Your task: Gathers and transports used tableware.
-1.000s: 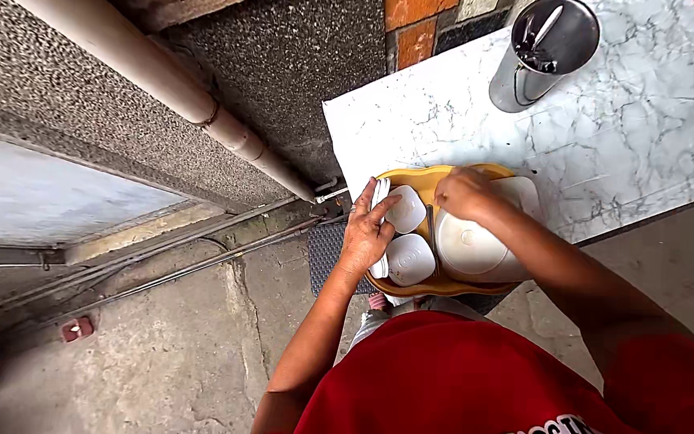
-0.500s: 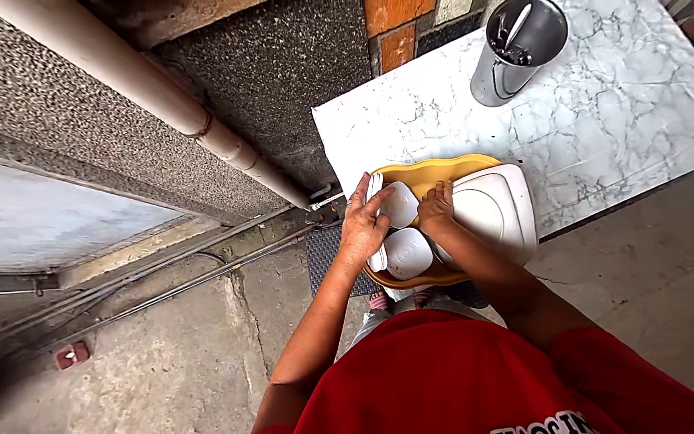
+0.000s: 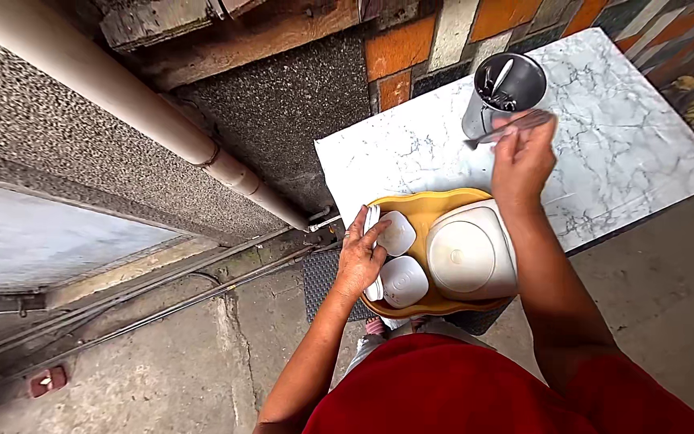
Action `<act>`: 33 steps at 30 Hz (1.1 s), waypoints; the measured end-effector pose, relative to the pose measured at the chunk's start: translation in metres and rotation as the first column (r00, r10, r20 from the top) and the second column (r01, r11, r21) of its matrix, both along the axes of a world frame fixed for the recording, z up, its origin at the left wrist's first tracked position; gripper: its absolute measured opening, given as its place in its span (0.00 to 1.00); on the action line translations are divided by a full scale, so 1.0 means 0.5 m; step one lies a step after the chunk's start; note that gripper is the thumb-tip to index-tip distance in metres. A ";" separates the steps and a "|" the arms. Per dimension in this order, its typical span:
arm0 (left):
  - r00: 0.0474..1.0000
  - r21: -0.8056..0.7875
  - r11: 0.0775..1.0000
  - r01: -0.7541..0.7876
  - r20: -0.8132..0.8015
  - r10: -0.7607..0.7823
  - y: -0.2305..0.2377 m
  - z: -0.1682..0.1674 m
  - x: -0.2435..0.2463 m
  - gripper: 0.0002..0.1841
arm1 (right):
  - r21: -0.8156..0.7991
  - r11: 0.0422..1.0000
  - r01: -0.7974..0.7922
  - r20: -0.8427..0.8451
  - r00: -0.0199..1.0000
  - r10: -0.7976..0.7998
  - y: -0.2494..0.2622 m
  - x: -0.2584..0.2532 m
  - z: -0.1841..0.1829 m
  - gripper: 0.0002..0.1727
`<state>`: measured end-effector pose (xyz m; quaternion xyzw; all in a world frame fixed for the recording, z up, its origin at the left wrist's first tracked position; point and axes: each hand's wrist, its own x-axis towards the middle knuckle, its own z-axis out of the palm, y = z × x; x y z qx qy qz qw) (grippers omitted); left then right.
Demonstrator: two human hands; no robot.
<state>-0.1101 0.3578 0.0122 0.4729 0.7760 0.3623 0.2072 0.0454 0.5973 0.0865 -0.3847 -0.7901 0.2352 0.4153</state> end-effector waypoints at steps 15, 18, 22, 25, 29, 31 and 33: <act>1.000 0.023 1.000 -0.001 0.002 0.001 -0.005 -0.002 0.000 0.27 | -0.549 0.817 0.177 0.487 0.862 0.141 0.069 0.194 -0.059 0.43; 1.000 0.007 1.000 0.007 0.003 -0.007 -0.004 -0.001 -0.002 0.27 | -0.635 0.751 0.181 0.432 0.889 0.151 -0.050 0.268 -0.117 0.54; 1.000 -0.007 1.000 0.010 -0.008 -0.010 0.006 0.000 -0.001 0.27 | -0.584 0.781 0.223 0.460 0.883 0.092 -0.155 0.221 -0.092 0.67; 0.999 -0.024 1.000 -0.003 -0.037 0.002 0.018 0.001 0.010 0.27 | -0.560 0.810 0.174 0.501 0.850 0.163 -0.231 0.139 -0.049 0.63; 0.994 -0.053 0.998 0.030 -0.102 -0.036 0.035 0.004 0.028 0.27 | -0.532 0.846 0.018 0.496 0.817 0.294 -0.290 0.066 -0.047 0.54; 0.989 -0.083 0.995 0.053 -0.136 -0.064 0.045 0.005 0.042 0.27 | -0.549 0.835 -0.016 0.495 0.799 0.341 -0.290 0.063 -0.045 0.52; 0.978 -0.112 0.991 0.069 -0.186 -0.090 0.059 0.005 0.062 0.26 | -0.567 0.824 -0.019 0.463 0.819 0.338 -0.275 0.084 -0.046 0.51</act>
